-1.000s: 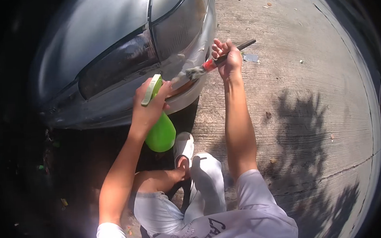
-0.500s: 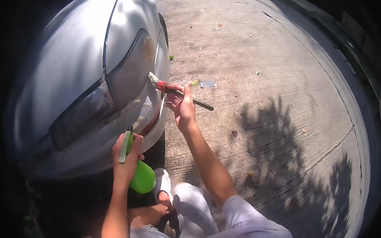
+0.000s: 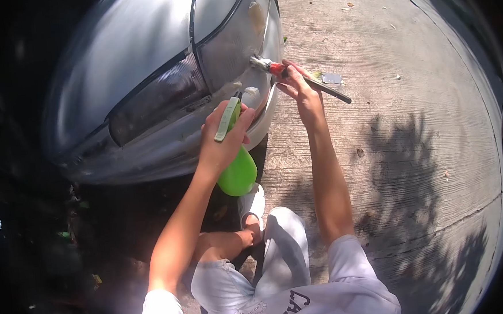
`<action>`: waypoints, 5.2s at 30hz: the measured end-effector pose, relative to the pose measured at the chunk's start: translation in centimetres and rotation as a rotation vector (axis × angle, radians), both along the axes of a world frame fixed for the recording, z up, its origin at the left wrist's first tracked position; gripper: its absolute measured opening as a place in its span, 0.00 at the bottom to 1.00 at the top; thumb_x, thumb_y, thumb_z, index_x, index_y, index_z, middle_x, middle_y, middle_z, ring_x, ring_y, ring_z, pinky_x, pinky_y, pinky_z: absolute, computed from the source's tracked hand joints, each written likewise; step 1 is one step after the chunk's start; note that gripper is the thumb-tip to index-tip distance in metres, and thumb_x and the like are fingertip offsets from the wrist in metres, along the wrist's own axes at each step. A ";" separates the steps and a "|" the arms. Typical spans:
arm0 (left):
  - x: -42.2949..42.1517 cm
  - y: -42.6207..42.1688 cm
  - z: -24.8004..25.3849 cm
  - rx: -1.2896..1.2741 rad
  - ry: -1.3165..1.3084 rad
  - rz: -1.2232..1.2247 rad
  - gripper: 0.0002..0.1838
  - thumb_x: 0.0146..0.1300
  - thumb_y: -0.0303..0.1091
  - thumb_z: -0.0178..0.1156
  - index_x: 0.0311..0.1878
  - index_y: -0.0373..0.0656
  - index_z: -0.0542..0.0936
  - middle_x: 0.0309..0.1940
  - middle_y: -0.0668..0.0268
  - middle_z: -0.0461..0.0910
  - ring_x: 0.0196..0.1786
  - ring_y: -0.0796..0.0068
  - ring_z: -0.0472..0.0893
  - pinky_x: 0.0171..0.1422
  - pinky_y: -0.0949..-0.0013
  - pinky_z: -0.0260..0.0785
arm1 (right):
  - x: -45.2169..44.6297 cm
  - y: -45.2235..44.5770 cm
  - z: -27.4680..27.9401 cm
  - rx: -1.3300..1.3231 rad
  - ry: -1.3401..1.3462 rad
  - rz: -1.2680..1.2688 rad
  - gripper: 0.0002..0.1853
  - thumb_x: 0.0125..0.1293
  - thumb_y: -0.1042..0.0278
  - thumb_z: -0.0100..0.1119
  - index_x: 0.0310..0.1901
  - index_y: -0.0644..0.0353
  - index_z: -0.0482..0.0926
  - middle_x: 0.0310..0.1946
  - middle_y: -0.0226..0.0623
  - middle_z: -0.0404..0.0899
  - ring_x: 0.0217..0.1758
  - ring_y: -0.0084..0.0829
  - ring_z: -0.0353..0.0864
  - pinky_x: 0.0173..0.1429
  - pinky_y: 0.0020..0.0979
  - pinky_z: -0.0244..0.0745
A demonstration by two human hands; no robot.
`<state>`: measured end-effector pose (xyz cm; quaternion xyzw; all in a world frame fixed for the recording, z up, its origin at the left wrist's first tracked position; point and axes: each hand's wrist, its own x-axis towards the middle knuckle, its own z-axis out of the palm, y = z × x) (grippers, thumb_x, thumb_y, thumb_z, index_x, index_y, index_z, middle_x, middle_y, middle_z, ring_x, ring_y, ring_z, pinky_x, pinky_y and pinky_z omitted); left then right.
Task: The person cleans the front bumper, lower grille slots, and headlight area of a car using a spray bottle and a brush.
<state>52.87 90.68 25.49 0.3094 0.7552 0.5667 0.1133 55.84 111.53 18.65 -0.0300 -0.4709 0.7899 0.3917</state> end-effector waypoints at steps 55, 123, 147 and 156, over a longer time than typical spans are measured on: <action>1.0 -6.3 1.6 -0.227 -0.060 -0.019 0.08 0.71 0.34 0.59 0.46 0.39 0.76 0.44 0.62 0.82 0.35 0.81 0.77 0.31 0.74 0.71 | -9.5 3.1 2.4 0.404 -0.171 -0.576 0.08 0.49 0.66 0.69 0.32 0.55 0.86 0.21 0.32 0.84 0.27 0.26 0.86 0.36 0.28 0.79; -3.7 22.5 -3.5 0.688 -0.431 0.257 0.15 0.71 0.44 0.59 0.51 0.43 0.73 0.48 0.65 0.78 0.29 0.74 0.80 0.34 0.71 0.72 | 11.3 16.7 7.5 0.607 -0.547 -0.587 0.15 0.60 0.67 0.69 0.46 0.64 0.83 0.32 0.35 0.84 0.37 0.22 0.81 0.43 0.26 0.76; -6.2 32.2 -2.2 0.527 -0.114 0.808 0.15 0.74 0.48 0.57 0.42 0.46 0.76 0.41 0.66 0.80 0.24 0.80 0.73 0.30 0.76 0.69 | -12.1 32.4 9.5 0.465 0.021 0.201 0.15 0.56 0.71 0.73 0.44 0.63 0.84 0.29 0.28 0.83 0.33 0.14 0.79 0.37 0.21 0.73; -3.6 25.9 0.6 0.235 -0.140 0.772 0.18 0.72 0.44 0.59 0.45 0.34 0.79 0.37 0.60 0.82 0.21 0.75 0.79 0.22 0.75 0.69 | -13.3 24.5 9.6 0.406 -0.026 0.656 0.17 0.57 0.67 0.73 0.48 0.62 0.83 0.30 0.29 0.85 0.35 0.19 0.83 0.43 0.25 0.78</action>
